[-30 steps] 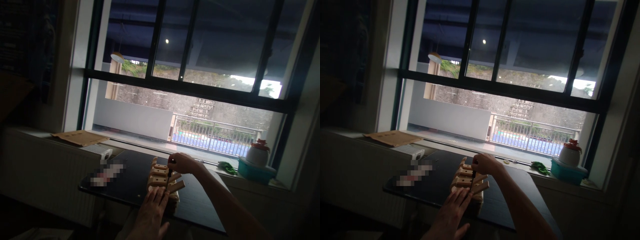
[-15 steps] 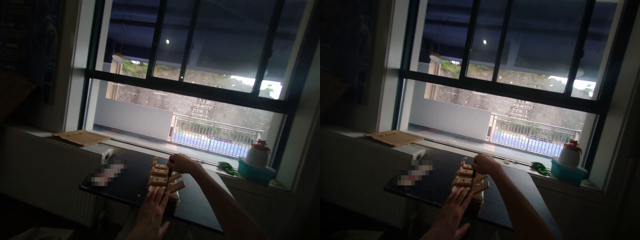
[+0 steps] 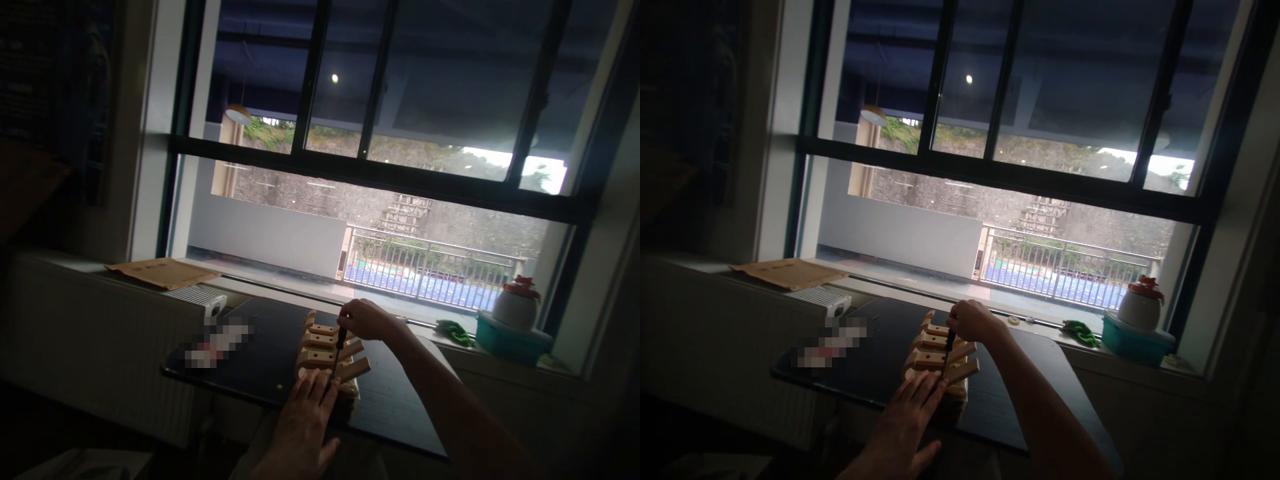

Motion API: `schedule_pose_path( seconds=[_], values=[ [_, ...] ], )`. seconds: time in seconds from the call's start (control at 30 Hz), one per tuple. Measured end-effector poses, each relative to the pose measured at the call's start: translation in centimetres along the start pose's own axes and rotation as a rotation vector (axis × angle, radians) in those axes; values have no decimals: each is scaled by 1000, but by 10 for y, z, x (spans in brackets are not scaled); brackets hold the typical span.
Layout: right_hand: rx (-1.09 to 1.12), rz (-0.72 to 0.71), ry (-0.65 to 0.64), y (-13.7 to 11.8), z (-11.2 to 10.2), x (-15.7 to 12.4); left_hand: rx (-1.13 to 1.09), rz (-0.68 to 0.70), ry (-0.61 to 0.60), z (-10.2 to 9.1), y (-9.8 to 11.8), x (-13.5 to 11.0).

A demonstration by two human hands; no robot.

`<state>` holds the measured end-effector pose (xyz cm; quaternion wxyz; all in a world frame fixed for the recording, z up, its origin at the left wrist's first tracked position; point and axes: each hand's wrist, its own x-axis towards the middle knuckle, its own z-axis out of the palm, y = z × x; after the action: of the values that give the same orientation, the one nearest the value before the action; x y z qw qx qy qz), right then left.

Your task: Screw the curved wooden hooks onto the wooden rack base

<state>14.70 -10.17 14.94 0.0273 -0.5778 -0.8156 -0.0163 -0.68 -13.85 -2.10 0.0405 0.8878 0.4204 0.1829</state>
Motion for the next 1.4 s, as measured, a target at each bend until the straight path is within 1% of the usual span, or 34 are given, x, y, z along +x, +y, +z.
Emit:
schedule_pose_path(
  seconds=[0.13,0.3,0.4,0.67,0.87,1.03,1.2,1.27,1.4],
  values=[
    [14,-18,19,-1,-2,0,2,-9,-12,-2,0,1],
    [58,-70,31,-4,-8,-6,-8,-9,-23,-4,0,1],
    [67,-88,30,-4,-6,-7,-11,-12,-20,-5,2,0],
    [0,-2,66,1,4,4,-23,-29,-67,-13,6,0],
    [27,-54,41,0,-2,-2,-14,-20,-38,-6,3,0],
    [26,-103,-5,-1,2,-3,-3,-8,-9,-5,2,-1],
    [1,-56,-27,1,8,1,0,-21,-28,-7,5,0],
    [-7,-31,-29,1,9,3,1,-14,-19,-5,4,1],
    [-2,-10,-37,1,6,4,-2,-3,-10,-2,0,2]
  ],
)
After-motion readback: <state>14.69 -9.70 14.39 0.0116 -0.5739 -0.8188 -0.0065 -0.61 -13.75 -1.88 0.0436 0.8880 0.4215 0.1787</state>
